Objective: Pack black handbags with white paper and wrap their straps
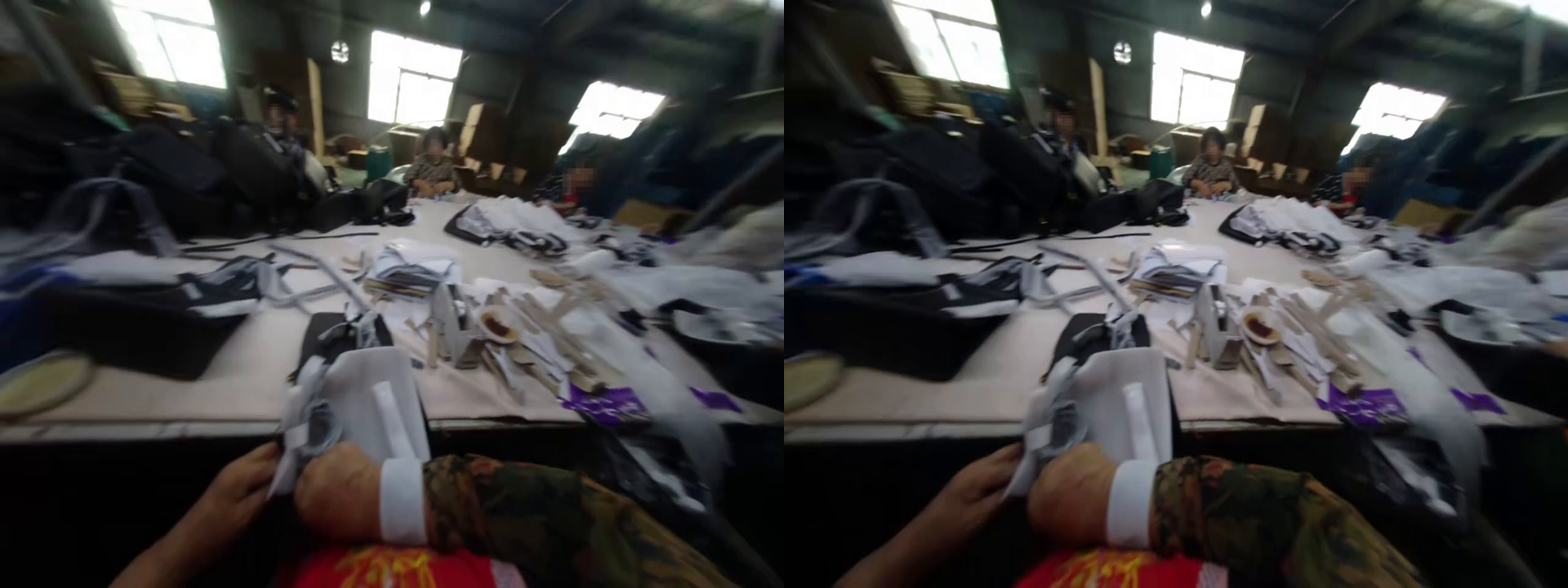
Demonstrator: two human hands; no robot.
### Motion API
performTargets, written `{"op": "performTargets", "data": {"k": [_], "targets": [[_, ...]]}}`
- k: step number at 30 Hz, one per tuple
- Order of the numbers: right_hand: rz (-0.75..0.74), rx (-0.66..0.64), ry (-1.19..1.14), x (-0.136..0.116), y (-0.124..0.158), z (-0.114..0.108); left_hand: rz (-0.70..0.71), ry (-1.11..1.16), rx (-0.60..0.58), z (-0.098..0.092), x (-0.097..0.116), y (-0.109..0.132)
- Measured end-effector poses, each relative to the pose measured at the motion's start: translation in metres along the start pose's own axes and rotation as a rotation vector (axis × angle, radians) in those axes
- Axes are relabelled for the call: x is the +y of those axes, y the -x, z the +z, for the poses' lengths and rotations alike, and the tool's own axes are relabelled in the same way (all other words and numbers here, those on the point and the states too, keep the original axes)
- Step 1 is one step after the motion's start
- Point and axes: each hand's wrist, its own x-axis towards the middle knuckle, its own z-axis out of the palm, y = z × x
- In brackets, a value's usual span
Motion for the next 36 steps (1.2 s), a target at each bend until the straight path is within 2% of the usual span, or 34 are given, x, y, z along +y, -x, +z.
{"op": "performTargets", "data": {"k": [2,4,8,11,14,18,23,31,36], "targets": [[0.015,0.091,-0.063,-0.005,0.004,0.006,-0.063,-0.003,0.056,0.005,-0.002,0.022],[0.022,0.111,-0.075,-0.005,0.015,0.0,-0.07,-0.058,0.097,0.009,-0.002,0.029],[-0.037,0.282,-0.136,-0.004,0.026,-0.041,-0.025,-0.158,0.08,0.008,0.001,0.029],[-0.14,0.331,-0.079,-0.001,0.012,-0.062,0.057,-0.163,0.072,0.004,0.001,0.027],[-0.132,0.267,-0.031,0.007,-0.005,-0.057,0.08,-0.215,0.019,0.0,0.001,0.027],[-0.103,0.245,-0.039,0.016,-0.005,-0.041,0.102,-0.473,-0.074,-0.006,0.008,0.03],[-0.177,0.279,0.007,0.023,0.006,-0.04,0.155,-0.698,-0.052,-0.014,0.018,0.035],[-0.197,0.268,-0.015,0.027,0.005,-0.041,0.183,-0.817,-0.031,-0.021,0.017,0.025],[-0.18,0.282,-0.025,0.027,0.005,-0.036,0.113,-0.796,-0.062,-0.017,0.018,0.04]]}}
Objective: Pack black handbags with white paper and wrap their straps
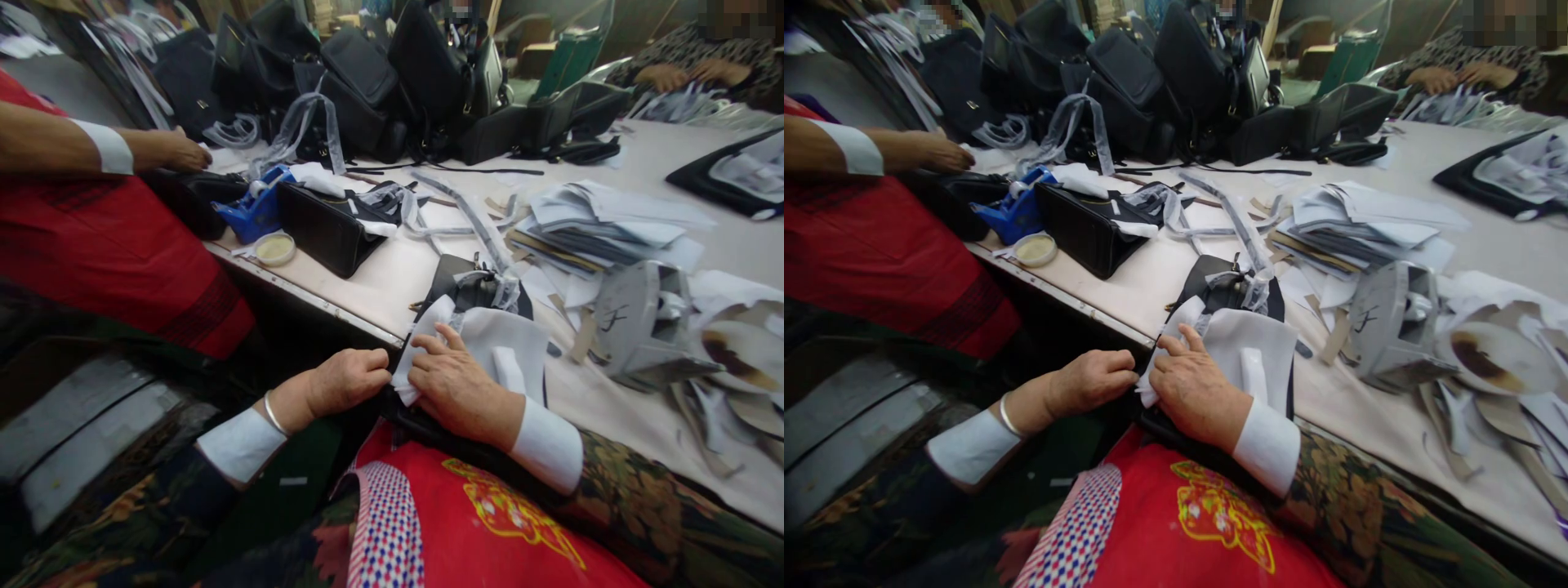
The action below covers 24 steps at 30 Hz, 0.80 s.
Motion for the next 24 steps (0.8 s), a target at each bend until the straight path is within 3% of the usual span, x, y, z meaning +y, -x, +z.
{"op": "performTargets", "data": {"k": [3,7,15,24], "targets": [[-0.004,-0.005,-0.008,-0.002,0.001,0.004,-0.024,0.079,-0.008,-0.002,0.004,0.006],[0.011,0.008,0.001,-0.004,-0.001,0.007,0.028,0.194,-0.021,-0.004,0.005,-0.004],[0.006,0.047,0.006,-0.006,0.002,0.011,0.152,0.169,-0.013,0.018,0.003,-0.027],[-0.036,0.004,0.044,-0.006,0.009,0.003,0.2,0.022,-0.055,-0.007,0.009,-0.013]]}}
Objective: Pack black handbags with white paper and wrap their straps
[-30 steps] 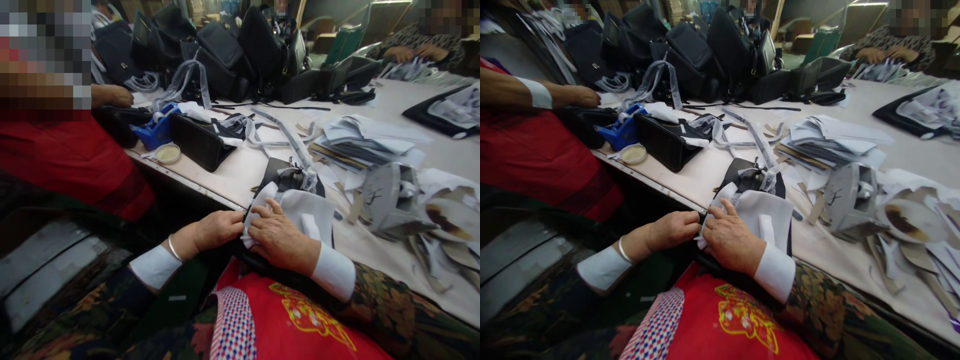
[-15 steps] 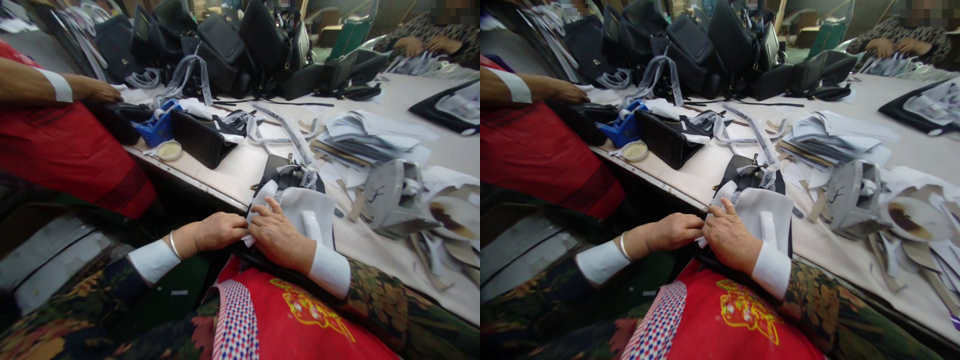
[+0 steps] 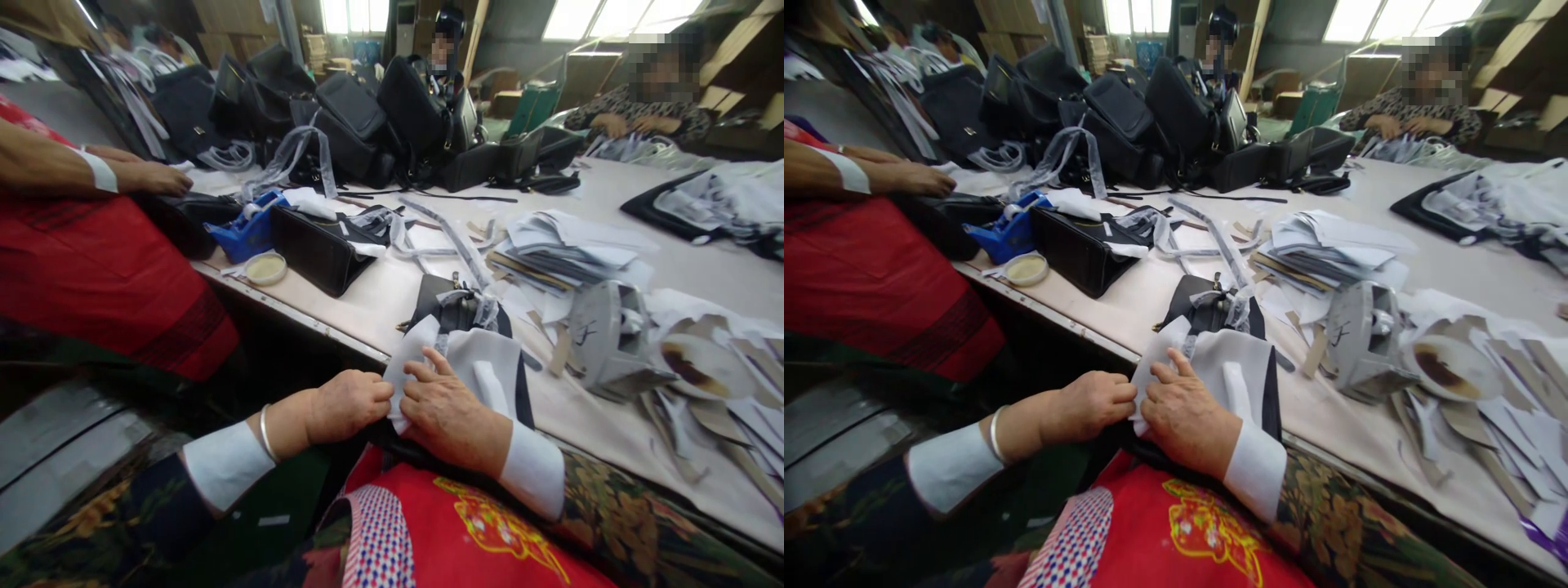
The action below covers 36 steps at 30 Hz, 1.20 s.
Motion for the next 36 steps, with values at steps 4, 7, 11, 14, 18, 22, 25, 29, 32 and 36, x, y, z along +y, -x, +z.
{"op": "performTargets", "data": {"k": [4,7,11,14,18,22,25,29,32,36], "targets": [[-0.016,-0.034,-0.033,-0.003,0.001,-0.002,-0.098,0.09,-0.095,-0.006,0.005,-0.001],[-0.025,0.013,-0.092,-0.001,0.004,-0.011,-0.186,0.284,-0.139,-0.019,-0.006,-0.012],[0.184,0.318,-0.058,0.024,0.025,-0.028,-0.311,0.546,-0.065,-0.04,-0.038,-0.029],[0.411,0.479,0.078,0.06,0.056,-0.029,-0.363,0.842,-0.149,-0.05,-0.062,-0.029],[0.76,0.496,0.132,0.098,0.1,-0.01,-0.517,1.074,-0.111,-0.046,-0.08,-0.034],[1.023,0.403,-0.122,0.107,0.112,0.012,-0.778,0.776,0.241,-0.027,-0.082,-0.074],[1.115,0.418,-0.27,0.105,0.105,0.016,-0.89,0.633,0.364,-0.012,-0.083,-0.108],[1.216,0.423,-0.448,0.103,0.096,0.011,-0.916,0.623,0.403,-0.001,-0.083,-0.123],[1.184,0.42,-0.468,0.101,0.095,0.011,-0.887,0.694,0.398,0.005,-0.079,-0.118],[1.177,0.407,-0.385,0.099,0.101,0.016,-0.93,0.7,0.499,0.018,-0.068,-0.112]]}}
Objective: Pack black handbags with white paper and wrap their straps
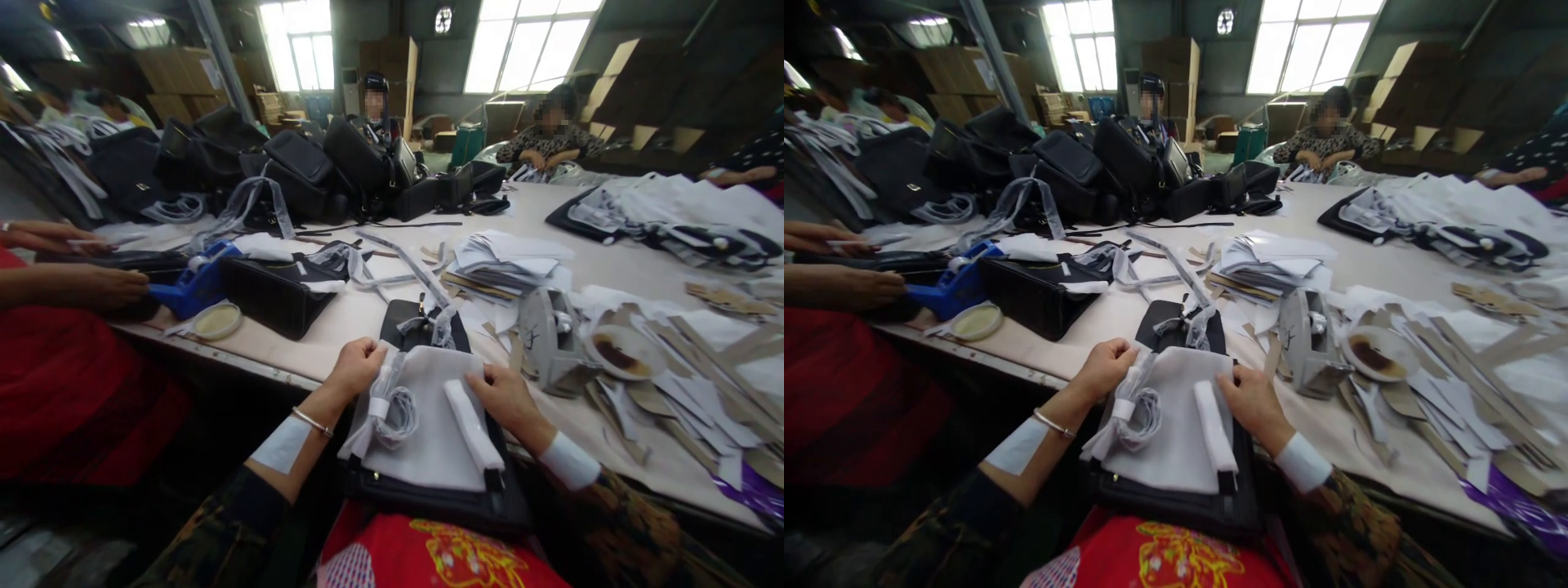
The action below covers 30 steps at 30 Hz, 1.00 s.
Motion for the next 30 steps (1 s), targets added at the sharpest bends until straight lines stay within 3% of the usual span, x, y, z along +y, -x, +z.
{"op": "performTargets", "data": {"k": [4,8,11,13,17,21,24,26,27,28,30], "targets": [[0.031,-0.038,-0.024,0.013,0.004,0.0,-0.001,-0.052,0.169,0.011,-0.003,0.014],[0.074,-0.137,-0.074,0.021,0.002,-0.001,0.066,-0.156,0.233,0.013,0.001,0.026],[0.067,-0.152,-0.067,0.023,-0.005,-0.003,0.096,-0.356,0.265,0.014,0.003,0.03],[0.048,-0.122,-0.033,0.023,-0.01,-0.004,0.045,-0.47,0.248,0.015,0.004,0.028],[-0.02,-0.028,0.058,0.02,-0.016,-0.003,-0.081,-0.49,0.167,0.017,0.002,0.016],[-0.05,0.045,0.123,0.023,-0.01,-0.003,-0.125,-0.46,0.081,0.003,-0.001,0.008],[-0.053,0.095,0.085,0.03,0.005,-0.016,0.034,-0.506,0.189,-0.018,0.012,0.019],[-0.055,0.088,-0.044,0.033,0.025,-0.03,0.306,-0.527,0.296,-0.03,0.033,0.036],[-0.06,0.056,-0.125,0.032,0.037,-0.037,0.45,-0.495,0.244,-0.032,0.045,0.046],[-0.073,0.003,-0.197,0.03,0.05,-0.044,0.603,-0.444,0.084,-0.03,0.057,0.058],[-0.122,-0.121,-0.276,0.023,0.074,-0.053,0.825,-0.394,-0.377,-0.018,0.079,0.079]]}}
